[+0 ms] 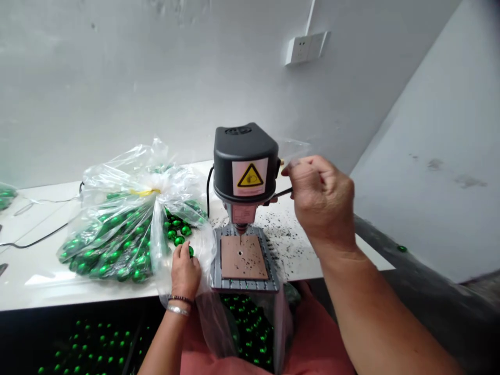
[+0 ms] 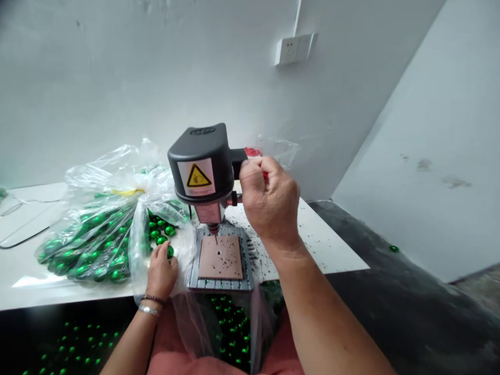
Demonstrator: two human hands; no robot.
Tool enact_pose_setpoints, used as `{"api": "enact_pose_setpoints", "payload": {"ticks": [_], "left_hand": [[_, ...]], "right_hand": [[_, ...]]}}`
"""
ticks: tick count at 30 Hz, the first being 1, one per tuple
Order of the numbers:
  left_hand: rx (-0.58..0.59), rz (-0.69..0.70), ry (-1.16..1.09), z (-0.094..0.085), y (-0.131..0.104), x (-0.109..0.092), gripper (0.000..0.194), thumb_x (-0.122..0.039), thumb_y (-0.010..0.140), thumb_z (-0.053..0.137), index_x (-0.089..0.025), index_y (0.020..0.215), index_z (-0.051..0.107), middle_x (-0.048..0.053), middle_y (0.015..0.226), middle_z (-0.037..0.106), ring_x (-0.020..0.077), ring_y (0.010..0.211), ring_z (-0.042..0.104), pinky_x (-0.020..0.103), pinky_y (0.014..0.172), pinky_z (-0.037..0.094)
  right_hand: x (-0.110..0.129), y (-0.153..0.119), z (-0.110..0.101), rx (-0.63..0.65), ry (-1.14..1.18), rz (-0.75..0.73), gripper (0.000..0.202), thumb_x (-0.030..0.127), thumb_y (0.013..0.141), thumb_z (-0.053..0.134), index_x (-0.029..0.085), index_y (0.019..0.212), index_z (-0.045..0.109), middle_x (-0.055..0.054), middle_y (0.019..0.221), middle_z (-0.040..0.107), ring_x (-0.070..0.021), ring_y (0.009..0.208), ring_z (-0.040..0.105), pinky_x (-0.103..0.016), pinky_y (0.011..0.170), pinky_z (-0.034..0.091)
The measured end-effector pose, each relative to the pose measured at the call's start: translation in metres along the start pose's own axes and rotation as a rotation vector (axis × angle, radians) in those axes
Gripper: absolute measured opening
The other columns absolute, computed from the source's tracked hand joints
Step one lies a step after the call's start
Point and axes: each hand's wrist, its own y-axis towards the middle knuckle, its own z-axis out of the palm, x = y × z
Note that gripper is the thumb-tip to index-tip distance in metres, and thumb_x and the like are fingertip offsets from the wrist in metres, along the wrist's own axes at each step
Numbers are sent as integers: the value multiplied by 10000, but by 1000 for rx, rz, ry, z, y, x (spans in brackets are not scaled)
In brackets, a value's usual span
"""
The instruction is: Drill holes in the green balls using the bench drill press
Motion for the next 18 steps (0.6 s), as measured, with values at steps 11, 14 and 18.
{"api": "enact_pose_setpoints", "payload": {"ticks": [11, 14, 18], "left_hand": [[538, -823, -1679, -37, -8, -64, 172, -211, 792, 532, -140, 949, 541, 77, 843, 587, 92, 617, 571, 146, 456, 418], [519, -895, -1767, -30, -9, -65, 215, -211, 811, 510, -144, 1013, 540, 97, 863, 588, 139, 693, 607, 159, 472, 445], [562, -970, -1833, -25, -12, -65, 209, -177, 800, 501, -133, 998, 554, 108, 860, 588, 161, 718, 619, 150, 442, 427]], "right_hand": [[-3, -1, -1, 20, 16, 22, 309, 427, 794, 435, 172, 681, 568, 40, 488, 462, -48, 449, 430, -191, 457, 354], [-2, -1, -2, 25, 2, 13, 312, 433, 789, 440, 174, 676, 572, 40, 480, 462, -47, 444, 428, -187, 443, 344], [-3, -2, -2, 8, -22, 1, 320, 442, 786, 439, 178, 674, 580, 33, 503, 499, -48, 470, 443, -184, 450, 347]]}}
